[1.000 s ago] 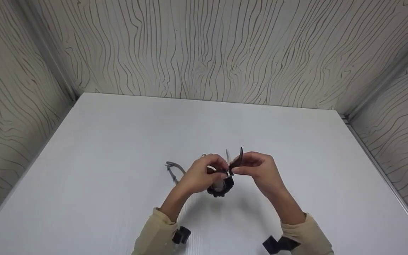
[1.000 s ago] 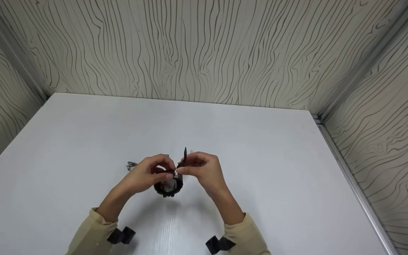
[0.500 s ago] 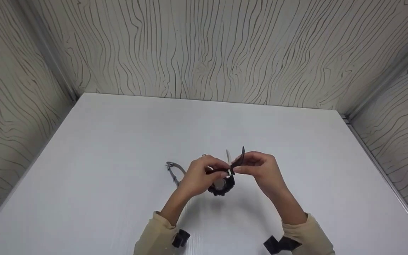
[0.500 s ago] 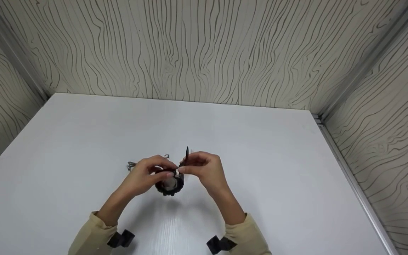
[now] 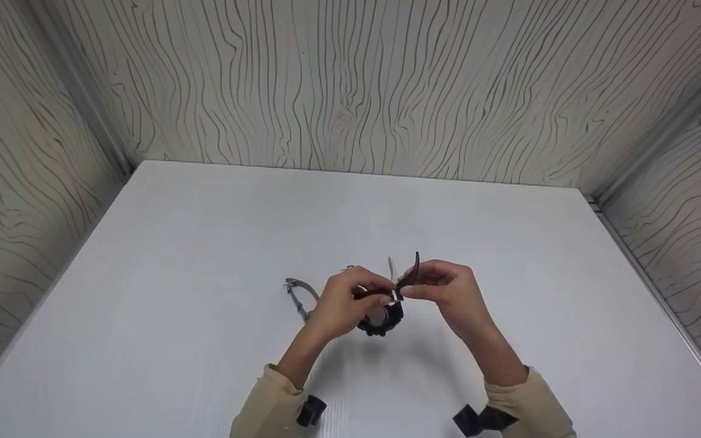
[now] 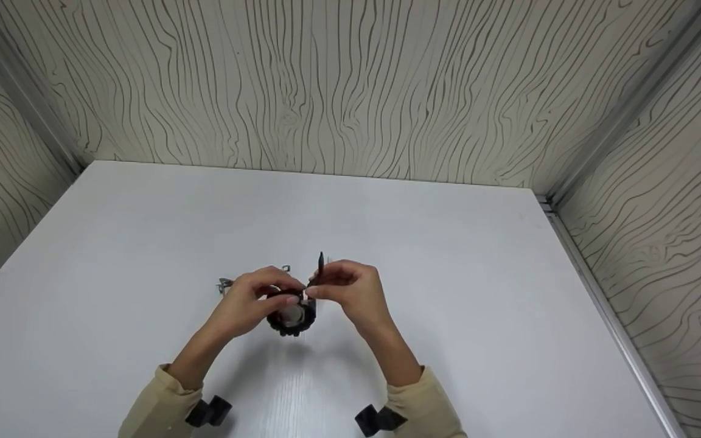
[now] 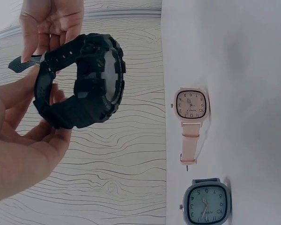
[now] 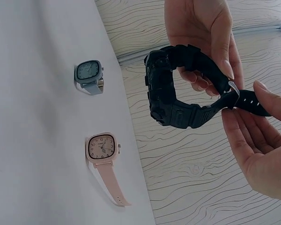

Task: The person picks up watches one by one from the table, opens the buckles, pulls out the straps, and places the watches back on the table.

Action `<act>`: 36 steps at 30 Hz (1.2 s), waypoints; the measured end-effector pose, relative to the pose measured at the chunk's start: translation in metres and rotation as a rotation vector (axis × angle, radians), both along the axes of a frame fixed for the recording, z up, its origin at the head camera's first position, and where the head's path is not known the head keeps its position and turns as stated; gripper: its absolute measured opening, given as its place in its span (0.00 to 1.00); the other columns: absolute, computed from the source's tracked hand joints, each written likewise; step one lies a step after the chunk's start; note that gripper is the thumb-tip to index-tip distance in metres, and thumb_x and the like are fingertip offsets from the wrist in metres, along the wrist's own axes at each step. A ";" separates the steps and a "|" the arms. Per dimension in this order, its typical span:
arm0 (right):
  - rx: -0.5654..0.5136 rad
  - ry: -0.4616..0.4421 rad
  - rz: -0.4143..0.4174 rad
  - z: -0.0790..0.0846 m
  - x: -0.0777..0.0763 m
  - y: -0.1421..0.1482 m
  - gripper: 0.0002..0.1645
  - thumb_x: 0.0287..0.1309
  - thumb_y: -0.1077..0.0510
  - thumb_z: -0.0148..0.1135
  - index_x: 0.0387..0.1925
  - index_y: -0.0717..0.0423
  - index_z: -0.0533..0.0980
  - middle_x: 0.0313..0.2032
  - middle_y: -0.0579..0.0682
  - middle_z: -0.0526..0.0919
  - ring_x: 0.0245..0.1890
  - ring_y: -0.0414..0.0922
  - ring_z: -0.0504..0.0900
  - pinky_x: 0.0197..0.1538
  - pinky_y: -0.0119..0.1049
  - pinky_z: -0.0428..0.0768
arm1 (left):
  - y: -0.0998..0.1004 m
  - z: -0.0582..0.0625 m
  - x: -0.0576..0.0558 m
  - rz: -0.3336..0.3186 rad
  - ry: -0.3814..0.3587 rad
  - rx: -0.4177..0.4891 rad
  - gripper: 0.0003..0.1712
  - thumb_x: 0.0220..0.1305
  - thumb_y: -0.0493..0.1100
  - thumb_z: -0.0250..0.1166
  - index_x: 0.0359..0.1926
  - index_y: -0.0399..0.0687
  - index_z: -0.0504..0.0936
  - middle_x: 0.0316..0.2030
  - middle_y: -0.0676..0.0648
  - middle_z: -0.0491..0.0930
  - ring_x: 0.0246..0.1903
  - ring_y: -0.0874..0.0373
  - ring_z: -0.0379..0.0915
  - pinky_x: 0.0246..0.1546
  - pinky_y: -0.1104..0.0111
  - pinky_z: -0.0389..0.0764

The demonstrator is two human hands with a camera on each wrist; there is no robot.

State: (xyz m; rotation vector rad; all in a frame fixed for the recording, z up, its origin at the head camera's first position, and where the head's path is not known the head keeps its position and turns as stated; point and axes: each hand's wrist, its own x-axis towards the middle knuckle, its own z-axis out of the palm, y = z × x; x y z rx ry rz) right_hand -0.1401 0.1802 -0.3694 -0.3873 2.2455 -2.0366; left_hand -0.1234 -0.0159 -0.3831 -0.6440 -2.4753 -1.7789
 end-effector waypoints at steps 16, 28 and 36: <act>0.022 0.006 -0.014 0.002 0.000 0.000 0.15 0.39 0.67 0.71 0.32 0.69 0.78 0.31 0.59 0.80 0.34 0.52 0.80 0.42 0.42 0.79 | -0.005 -0.003 0.002 0.053 0.008 0.033 0.07 0.54 0.38 0.67 0.36 0.44 0.84 0.32 0.53 0.79 0.34 0.60 0.73 0.35 0.69 0.77; 0.029 0.006 -0.015 0.004 -0.001 0.002 0.15 0.39 0.67 0.71 0.33 0.69 0.78 0.31 0.59 0.80 0.35 0.51 0.79 0.43 0.42 0.78 | -0.011 -0.004 0.001 0.037 -0.021 -0.056 0.14 0.50 0.37 0.69 0.40 0.41 0.82 0.34 0.50 0.79 0.37 0.57 0.75 0.41 0.64 0.77; 0.015 0.024 0.028 0.007 -0.001 0.002 0.16 0.40 0.68 0.70 0.35 0.69 0.78 0.32 0.58 0.80 0.35 0.52 0.80 0.42 0.43 0.79 | -0.012 0.001 0.001 0.052 0.035 -0.041 0.12 0.50 0.37 0.69 0.38 0.41 0.82 0.32 0.49 0.78 0.35 0.56 0.74 0.41 0.64 0.77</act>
